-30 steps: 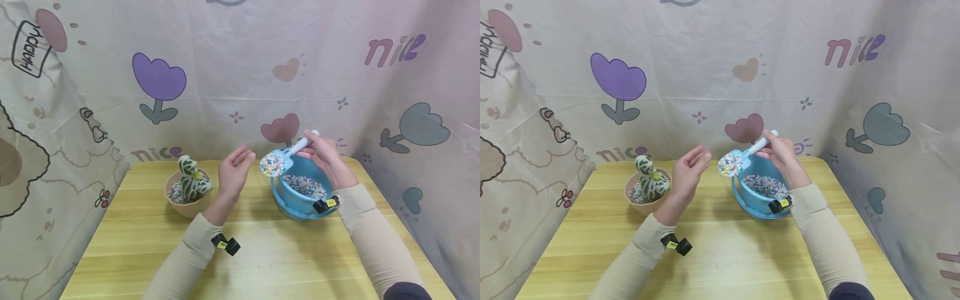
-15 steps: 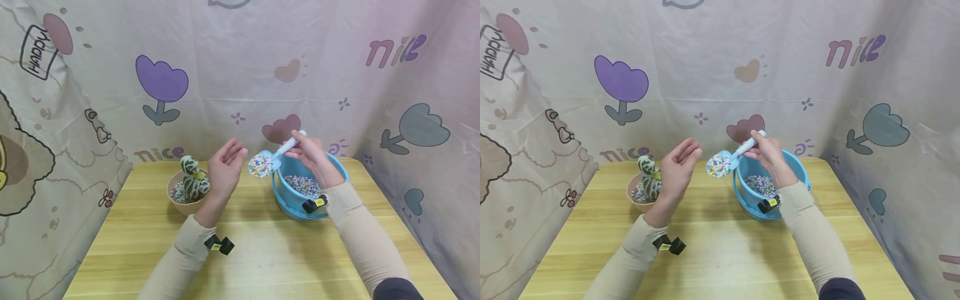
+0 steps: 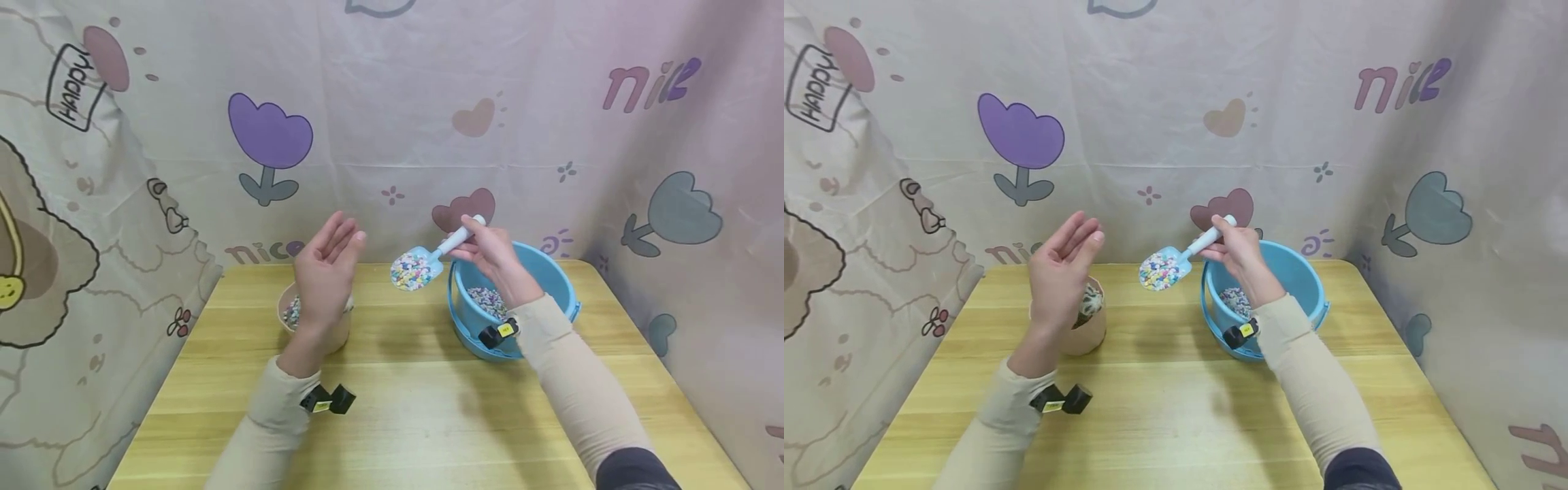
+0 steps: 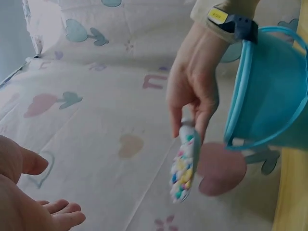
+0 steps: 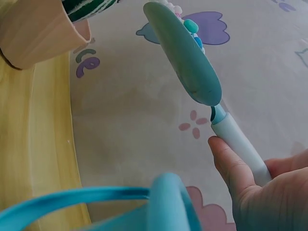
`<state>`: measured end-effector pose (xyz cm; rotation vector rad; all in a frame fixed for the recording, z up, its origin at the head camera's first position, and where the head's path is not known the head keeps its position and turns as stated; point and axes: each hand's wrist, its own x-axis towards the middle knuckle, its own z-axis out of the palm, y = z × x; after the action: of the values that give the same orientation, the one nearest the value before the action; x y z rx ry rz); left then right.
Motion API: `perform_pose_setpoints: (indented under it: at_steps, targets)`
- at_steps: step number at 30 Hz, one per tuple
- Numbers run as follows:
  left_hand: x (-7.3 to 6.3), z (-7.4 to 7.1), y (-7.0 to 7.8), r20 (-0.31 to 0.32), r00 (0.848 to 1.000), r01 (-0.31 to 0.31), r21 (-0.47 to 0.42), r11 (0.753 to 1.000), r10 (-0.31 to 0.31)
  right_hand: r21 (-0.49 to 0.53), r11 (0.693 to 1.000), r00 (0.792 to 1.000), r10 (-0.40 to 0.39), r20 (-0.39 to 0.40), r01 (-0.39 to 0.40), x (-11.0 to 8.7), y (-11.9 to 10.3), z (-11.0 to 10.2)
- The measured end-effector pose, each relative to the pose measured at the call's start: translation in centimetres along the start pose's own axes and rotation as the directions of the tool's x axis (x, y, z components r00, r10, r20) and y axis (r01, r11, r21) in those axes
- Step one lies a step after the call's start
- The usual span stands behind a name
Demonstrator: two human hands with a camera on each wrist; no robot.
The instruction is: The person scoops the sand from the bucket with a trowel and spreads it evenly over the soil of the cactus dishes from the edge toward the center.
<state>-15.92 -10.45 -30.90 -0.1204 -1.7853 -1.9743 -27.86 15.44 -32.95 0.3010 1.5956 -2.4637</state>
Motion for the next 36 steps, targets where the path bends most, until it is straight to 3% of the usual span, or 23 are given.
perform_pose_setpoints:
  at_steps: [7, 17, 26, 31, 36]
  targets:
    - [0.7, -3.5, -0.2, -0.032, 0.998, -0.058, 0.068, 0.996, 0.06, -0.005, 1.0, 1.0, 0.015, -0.007, -0.015, 0.5, 1.0, 1.4]
    - [0.7, -7.5, -1.9, -0.048, 0.999, -0.004, 0.141, 0.99, 0.011, -0.008, 1.0, 1.0, 0.014, 0.013, -0.013, 0.9, 2.1, 3.1]
    - [0.4, -10.2, -4.3, -0.1, 0.995, 0.005, 0.189, 0.982, 0.014, -0.041, 0.999, 1.0, 0.025, 0.018, -0.024, 1.2, 3.0, 4.2]
    - [0.1, -11.9, -5.4, -0.088, 0.996, 0.029, 0.208, 0.978, -0.011, -0.046, 0.999, 1.0, 0.023, 0.018, -0.023, 1.3, 3.4, 4.7]
    - [0.0, -13.6, -6.4, -0.025, 0.998, 0.061, 0.252, 0.966, -0.056, -0.046, 0.999, 1.0, 0.023, 0.012, -0.022, 1.4, 3.8, 5.1]
